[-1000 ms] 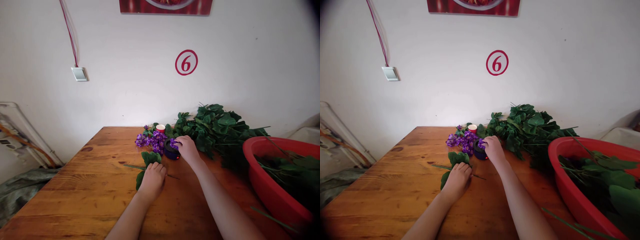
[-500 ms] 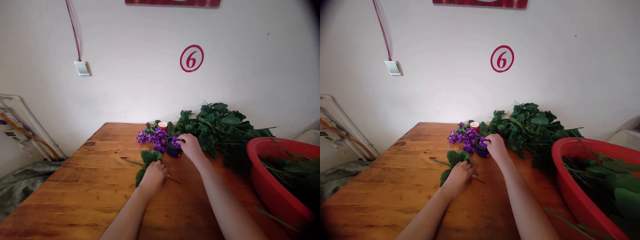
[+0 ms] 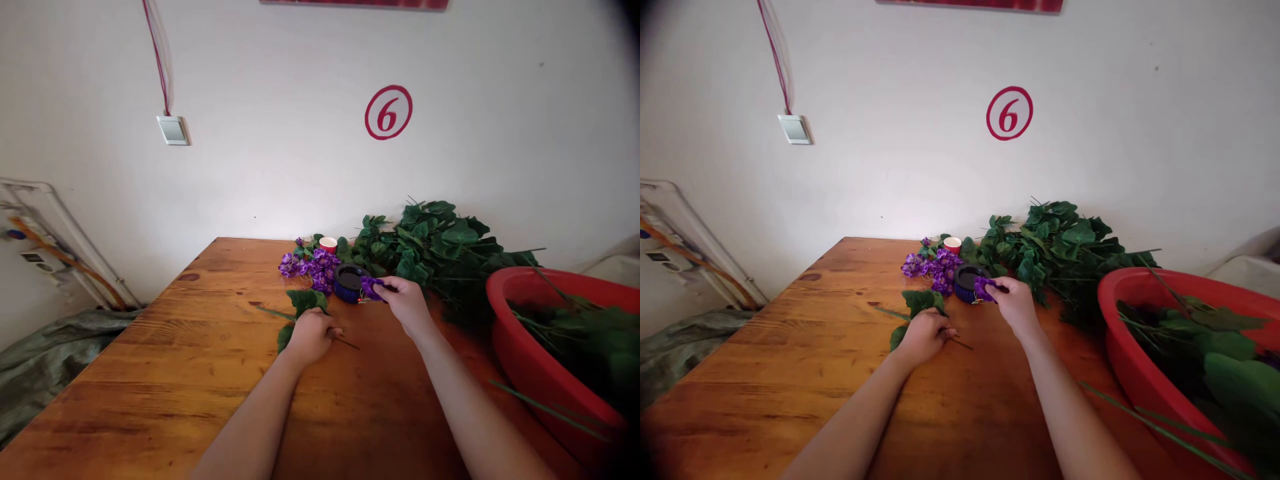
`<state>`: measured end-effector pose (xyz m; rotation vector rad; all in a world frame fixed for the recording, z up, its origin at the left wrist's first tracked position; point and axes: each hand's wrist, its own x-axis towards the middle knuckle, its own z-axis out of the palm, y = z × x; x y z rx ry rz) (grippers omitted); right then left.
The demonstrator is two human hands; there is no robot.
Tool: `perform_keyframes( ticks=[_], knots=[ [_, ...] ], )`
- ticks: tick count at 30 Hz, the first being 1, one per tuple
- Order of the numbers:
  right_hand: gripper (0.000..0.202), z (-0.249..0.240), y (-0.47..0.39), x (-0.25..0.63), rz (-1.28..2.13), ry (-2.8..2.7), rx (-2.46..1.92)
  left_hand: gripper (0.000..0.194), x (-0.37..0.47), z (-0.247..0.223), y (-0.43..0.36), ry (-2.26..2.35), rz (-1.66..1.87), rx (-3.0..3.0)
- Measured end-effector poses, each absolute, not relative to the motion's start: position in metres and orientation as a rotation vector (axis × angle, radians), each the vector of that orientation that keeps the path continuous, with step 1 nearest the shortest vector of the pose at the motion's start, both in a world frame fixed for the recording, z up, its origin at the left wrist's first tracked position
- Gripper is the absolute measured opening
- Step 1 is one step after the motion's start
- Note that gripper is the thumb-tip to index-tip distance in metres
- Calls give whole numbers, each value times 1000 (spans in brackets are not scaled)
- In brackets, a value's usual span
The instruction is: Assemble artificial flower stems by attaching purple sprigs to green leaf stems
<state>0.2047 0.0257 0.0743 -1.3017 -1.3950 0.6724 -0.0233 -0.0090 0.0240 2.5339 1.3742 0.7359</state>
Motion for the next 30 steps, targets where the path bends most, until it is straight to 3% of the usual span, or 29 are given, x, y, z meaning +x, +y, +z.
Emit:
perform_keyframes(
  ticks=[6,13,21,30],
  knots=[
    [32,19,0,211,1003,-987,-1061,22,-19,33,-12,1476,689,2423],
    [36,-6,11,200,1117,-909,-1024,21,-7,34,-11,1345,724,2301],
    [35,-17,8,196,1073,-966,-1084,9,-17,26,-3,1082,702,2068],
    [33,-6,-3,189,1129,-949,-1131,4,-19,21,0,1092,766,1960]
  ],
)
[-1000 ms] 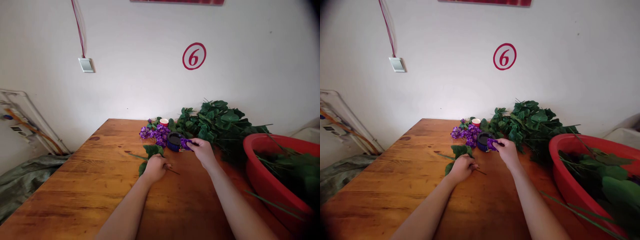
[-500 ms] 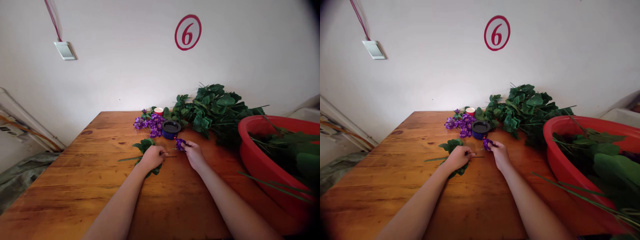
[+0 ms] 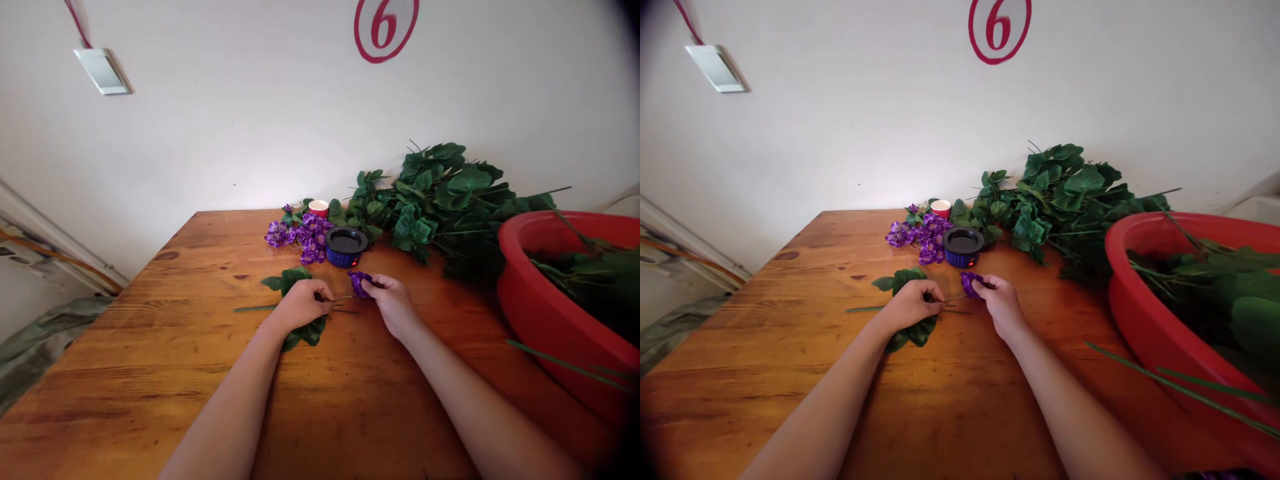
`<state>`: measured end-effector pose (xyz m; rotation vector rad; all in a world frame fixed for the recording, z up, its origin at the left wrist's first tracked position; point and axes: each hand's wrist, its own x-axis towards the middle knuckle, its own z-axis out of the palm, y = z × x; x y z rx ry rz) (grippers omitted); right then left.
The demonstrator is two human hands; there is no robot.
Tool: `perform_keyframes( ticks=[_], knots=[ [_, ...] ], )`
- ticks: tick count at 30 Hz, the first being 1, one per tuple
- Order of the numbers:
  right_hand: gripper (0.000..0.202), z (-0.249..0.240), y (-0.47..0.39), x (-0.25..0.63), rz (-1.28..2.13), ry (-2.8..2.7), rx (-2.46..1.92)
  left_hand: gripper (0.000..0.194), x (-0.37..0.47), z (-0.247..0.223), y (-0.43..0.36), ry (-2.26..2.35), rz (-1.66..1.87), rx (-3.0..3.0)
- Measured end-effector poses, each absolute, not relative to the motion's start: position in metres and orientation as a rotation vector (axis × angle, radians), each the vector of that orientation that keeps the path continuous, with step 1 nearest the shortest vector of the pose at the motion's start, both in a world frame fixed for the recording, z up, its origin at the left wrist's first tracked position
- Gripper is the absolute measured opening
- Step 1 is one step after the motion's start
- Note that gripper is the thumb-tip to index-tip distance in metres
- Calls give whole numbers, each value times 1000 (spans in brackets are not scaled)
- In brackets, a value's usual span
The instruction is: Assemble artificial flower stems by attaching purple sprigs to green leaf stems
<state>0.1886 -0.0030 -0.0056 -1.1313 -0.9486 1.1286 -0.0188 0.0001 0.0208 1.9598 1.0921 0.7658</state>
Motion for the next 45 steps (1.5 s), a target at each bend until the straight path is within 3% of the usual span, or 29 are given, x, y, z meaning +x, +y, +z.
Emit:
perform_keyframes(
  ticks=[21,31,37,40,45],
  knots=[
    [34,-3,-5,188,1101,-1023,-1155,6,-17,18,0,1123,853,1938],
    [23,5,-9,193,910,-1278,-1068,5,-17,18,-1,1147,886,1885],
    [15,11,-15,199,988,-1420,-985,12,-14,21,-3,1172,881,1892],
    [22,11,-19,200,1045,-1498,-1008,12,-14,21,-3,1179,853,1903],
    [56,12,-24,199,1022,-1710,-1063,7,-16,20,-3,1184,830,1984]
  ],
)
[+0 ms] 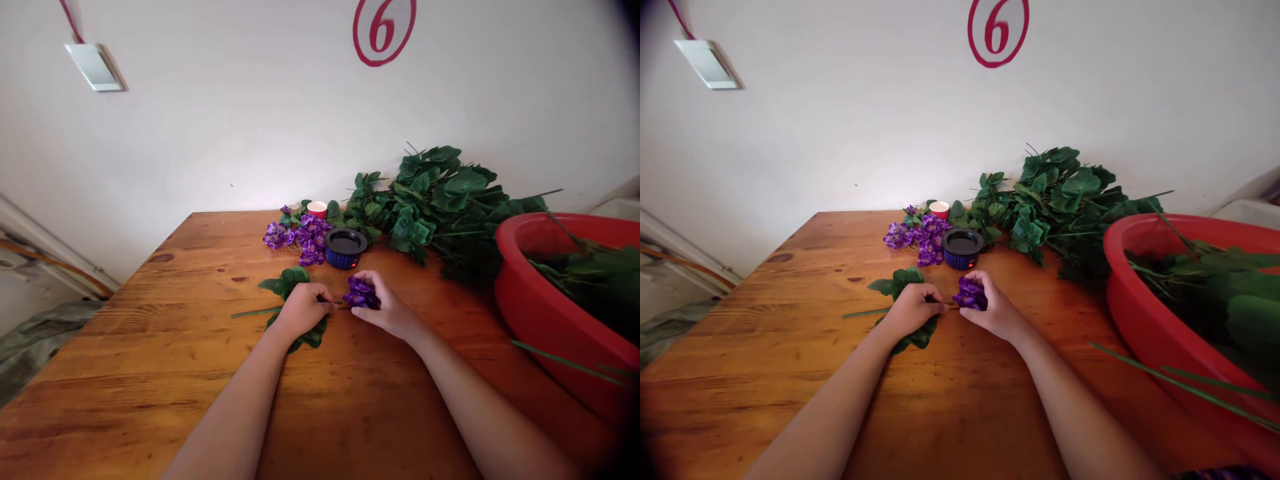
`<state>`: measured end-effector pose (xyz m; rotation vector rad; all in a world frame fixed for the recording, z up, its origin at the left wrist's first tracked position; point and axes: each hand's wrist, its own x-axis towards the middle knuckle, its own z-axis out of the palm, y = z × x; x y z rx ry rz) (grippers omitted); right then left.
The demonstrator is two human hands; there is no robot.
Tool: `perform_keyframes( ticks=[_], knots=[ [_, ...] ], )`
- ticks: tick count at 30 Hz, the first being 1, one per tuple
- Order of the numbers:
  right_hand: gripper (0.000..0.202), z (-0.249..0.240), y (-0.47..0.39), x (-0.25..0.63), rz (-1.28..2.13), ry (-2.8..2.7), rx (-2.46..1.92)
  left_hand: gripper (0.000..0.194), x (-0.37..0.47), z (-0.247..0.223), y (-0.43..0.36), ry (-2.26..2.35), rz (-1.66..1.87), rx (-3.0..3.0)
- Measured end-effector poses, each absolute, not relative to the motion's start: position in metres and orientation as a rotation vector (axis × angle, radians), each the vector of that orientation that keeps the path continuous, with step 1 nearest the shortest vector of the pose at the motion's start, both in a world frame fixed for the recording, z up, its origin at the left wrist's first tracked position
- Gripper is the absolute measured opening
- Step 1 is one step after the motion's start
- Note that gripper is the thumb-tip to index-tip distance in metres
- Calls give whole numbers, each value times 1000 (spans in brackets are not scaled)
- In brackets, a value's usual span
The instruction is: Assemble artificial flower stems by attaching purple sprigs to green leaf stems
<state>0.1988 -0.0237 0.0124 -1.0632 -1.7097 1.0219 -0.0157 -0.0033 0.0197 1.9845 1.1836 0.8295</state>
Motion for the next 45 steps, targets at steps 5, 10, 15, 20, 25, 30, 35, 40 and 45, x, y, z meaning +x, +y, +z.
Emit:
perform_keyframes(
  ticks=[5,10,15,20,25,30,35,40,45],
  knots=[
    [57,9,-17,198,986,-1755,-1185,6,-15,19,-3,1211,792,2029],
    [20,6,-5,200,691,-1938,-1221,6,-14,18,-4,1206,798,2045],
    [15,7,-2,201,701,-1920,-1199,6,-14,16,-4,1213,787,2055],
    [12,5,-4,201,831,-1835,-1318,7,-12,17,-4,1230,773,2085],
    [19,5,-6,196,979,-1678,-1320,9,-11,18,-4,1252,764,2101],
    [19,8,-6,193,1006,-1604,-1354,8,-12,18,-3,1222,740,2116],
    [16,4,-3,191,935,-1601,-1405,8,-12,15,-1,1167,742,2111],
    [21,-5,0,188,862,-1590,-1432,6,-11,15,-1,1173,747,2064],
    [19,-6,-6,183,818,-1561,-1459,8,-10,15,-1,1208,731,2048]
  ],
)
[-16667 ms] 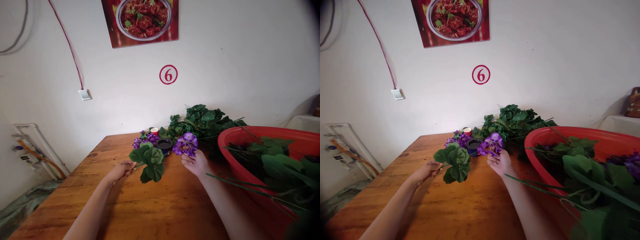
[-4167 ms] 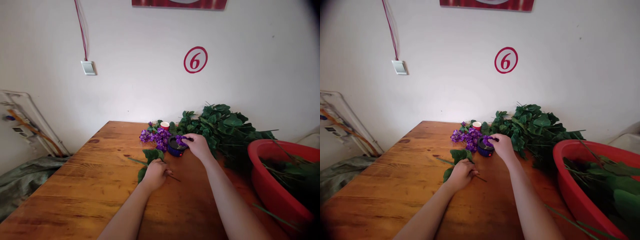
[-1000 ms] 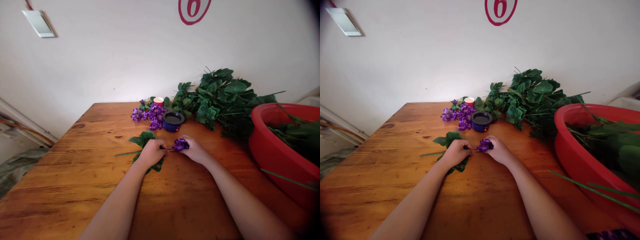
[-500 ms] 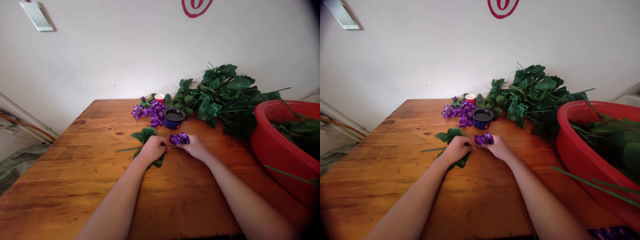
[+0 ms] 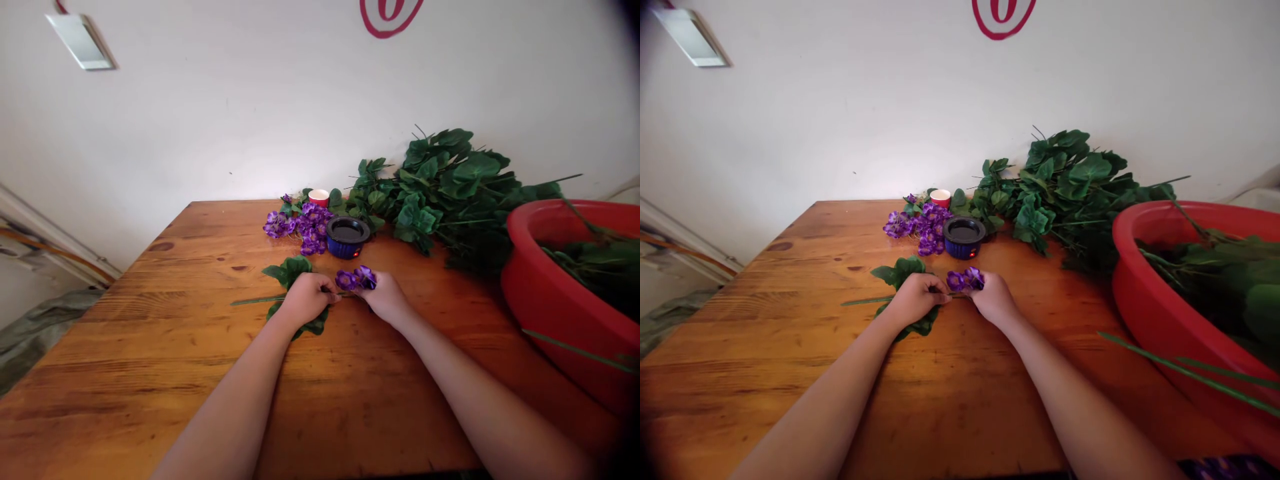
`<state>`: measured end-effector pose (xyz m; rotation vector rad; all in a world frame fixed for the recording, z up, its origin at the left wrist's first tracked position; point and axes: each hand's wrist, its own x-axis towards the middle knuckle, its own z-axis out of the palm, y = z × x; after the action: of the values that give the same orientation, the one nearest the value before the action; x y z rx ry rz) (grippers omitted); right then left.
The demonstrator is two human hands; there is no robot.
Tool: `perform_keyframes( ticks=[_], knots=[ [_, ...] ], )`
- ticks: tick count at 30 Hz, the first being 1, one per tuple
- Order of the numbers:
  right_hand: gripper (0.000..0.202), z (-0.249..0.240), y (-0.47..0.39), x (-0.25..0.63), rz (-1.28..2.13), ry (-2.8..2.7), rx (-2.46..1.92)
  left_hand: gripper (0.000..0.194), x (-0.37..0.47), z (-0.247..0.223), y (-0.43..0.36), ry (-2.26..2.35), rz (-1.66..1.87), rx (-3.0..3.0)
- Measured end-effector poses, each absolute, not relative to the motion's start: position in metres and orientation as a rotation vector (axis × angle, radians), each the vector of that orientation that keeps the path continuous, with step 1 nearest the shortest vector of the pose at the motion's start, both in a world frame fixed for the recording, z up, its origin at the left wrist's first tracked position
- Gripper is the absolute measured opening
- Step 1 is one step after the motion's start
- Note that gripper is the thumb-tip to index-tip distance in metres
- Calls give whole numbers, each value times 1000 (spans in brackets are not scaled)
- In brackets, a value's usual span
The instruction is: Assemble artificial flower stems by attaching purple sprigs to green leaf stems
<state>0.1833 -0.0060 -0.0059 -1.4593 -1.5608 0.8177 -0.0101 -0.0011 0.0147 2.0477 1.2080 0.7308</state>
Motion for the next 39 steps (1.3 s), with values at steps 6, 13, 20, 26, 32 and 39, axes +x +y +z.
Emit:
perform_keyframes(
  ticks=[6,13,20,26,32,39],
  knots=[
    [13,-5,-12,176,734,-1514,-1516,10,-9,14,0,1242,742,2003],
    [10,-5,-12,172,654,-1562,-1570,7,-8,11,-1,1234,758,2004],
    [7,-7,-17,166,588,-1554,-1611,8,-6,10,-2,1269,757,1970],
    [10,-7,-17,165,606,-1568,-1632,8,-6,10,-2,1260,764,1960],
    [22,3,-13,170,737,-1521,-1515,8,-11,16,-3,1178,802,2016],
    [20,21,-20,179,745,-1489,-1451,5,-17,44,-16,1143,952,2306]
  ],
)
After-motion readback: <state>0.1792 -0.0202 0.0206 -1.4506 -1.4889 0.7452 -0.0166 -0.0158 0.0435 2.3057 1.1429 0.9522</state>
